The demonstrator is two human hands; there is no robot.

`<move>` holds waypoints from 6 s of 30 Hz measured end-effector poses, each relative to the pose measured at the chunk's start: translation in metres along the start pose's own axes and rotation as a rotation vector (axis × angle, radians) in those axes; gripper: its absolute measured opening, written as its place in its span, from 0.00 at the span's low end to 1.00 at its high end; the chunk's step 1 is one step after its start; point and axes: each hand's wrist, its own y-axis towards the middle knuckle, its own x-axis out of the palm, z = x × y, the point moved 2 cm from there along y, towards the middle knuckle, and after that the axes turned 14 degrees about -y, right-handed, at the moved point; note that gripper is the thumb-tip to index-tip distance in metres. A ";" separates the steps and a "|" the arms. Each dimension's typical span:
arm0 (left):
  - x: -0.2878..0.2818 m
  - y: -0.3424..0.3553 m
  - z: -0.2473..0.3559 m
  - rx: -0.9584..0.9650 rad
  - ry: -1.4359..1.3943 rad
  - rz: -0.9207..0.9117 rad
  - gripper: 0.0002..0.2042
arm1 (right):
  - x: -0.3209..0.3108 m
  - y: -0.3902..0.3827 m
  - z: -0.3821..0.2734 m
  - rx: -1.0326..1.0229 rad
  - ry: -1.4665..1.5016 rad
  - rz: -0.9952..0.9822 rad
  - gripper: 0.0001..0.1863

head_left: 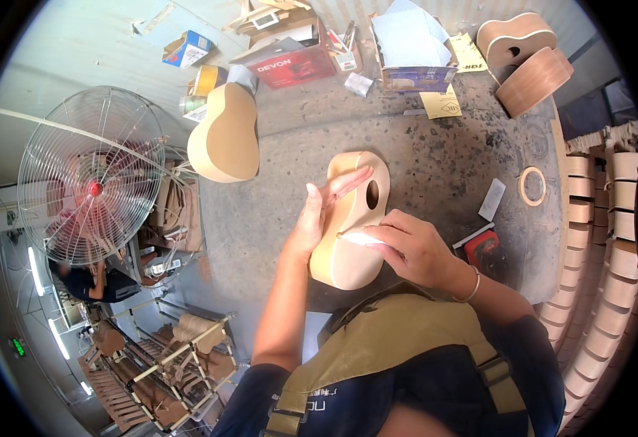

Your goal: The person applies a white substance from a tube onto a wooden guitar body and spreads it with their fingers. They then use a red electric sander to smooth the surface of the wood, repeating the application and sanding process on different areas of the instrument.

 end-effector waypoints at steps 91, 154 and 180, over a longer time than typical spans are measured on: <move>-0.011 0.000 -0.005 0.039 -0.029 -0.009 0.56 | -0.039 -0.051 0.273 0.657 -0.308 0.527 0.28; -0.029 -0.201 -0.169 -0.285 -0.446 0.663 0.21 | -0.043 -0.199 0.029 0.900 1.182 0.783 0.17; -0.036 -0.206 -0.208 -0.359 -0.298 0.523 0.20 | 0.064 0.028 0.017 0.490 -0.837 -0.118 0.40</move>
